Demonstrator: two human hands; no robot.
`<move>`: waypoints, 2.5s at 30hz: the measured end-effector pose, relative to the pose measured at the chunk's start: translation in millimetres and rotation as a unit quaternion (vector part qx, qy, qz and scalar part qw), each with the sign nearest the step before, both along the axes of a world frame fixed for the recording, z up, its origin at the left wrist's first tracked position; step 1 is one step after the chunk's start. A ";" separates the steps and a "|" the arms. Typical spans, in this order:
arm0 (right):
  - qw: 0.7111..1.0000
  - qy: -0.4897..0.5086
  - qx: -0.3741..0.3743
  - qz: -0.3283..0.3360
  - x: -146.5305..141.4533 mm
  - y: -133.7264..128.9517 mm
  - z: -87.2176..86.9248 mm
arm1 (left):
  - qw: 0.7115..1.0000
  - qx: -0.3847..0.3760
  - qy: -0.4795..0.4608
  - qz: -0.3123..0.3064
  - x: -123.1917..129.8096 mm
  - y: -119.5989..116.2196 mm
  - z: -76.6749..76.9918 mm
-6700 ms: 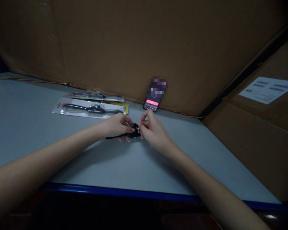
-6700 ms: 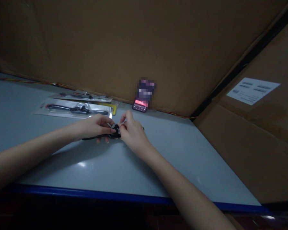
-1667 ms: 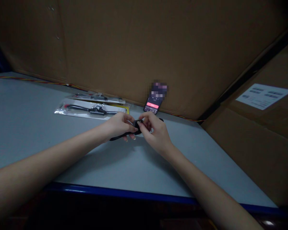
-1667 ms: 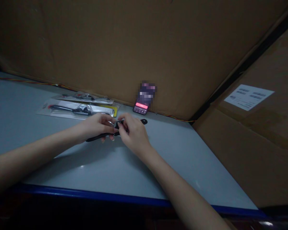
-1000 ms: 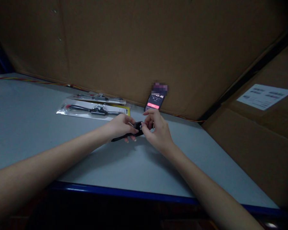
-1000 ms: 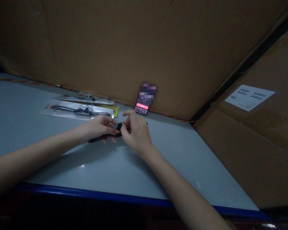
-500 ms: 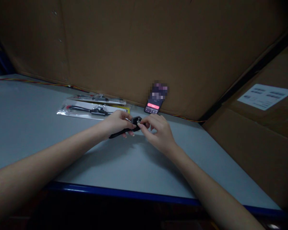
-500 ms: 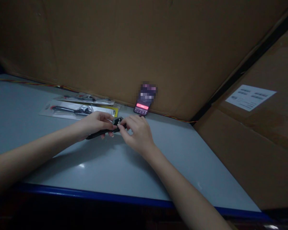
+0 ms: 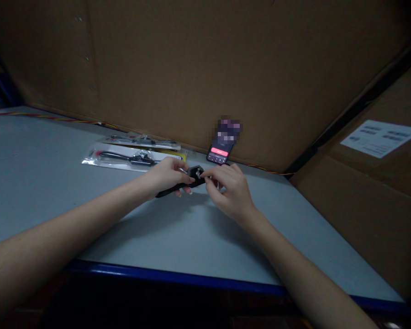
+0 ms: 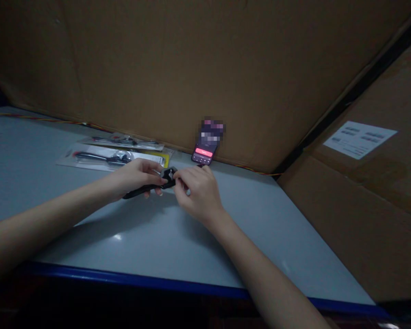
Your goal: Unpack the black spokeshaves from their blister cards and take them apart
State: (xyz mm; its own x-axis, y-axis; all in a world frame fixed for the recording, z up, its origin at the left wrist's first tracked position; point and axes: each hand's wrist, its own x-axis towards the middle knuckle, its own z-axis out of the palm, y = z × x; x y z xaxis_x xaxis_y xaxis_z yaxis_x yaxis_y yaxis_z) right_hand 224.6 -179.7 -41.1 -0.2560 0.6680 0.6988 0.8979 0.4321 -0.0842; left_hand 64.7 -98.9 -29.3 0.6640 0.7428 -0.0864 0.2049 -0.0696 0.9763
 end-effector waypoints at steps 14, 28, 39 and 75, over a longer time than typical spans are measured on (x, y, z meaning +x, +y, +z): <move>1.000 -0.011 -0.006 -0.013 0.1 -1.6 1.6 | 1.000 -0.005 0.008 0.023 0.9 -2.3 3.4; 0.997 0.033 -0.026 -0.060 -8.3 2.4 -4.5 | 1.000 0.020 0.002 0.020 1.6 -2.6 -1.6; 0.960 0.249 -0.121 -0.038 -3.5 10.2 -9.1 | 0.993 0.113 -0.022 -0.002 -0.3 -9.0 -1.4; 1.000 -0.014 -0.007 -0.017 -2.1 1.7 1.7 | 0.996 0.070 -0.019 0.050 0.2 -6.3 5.7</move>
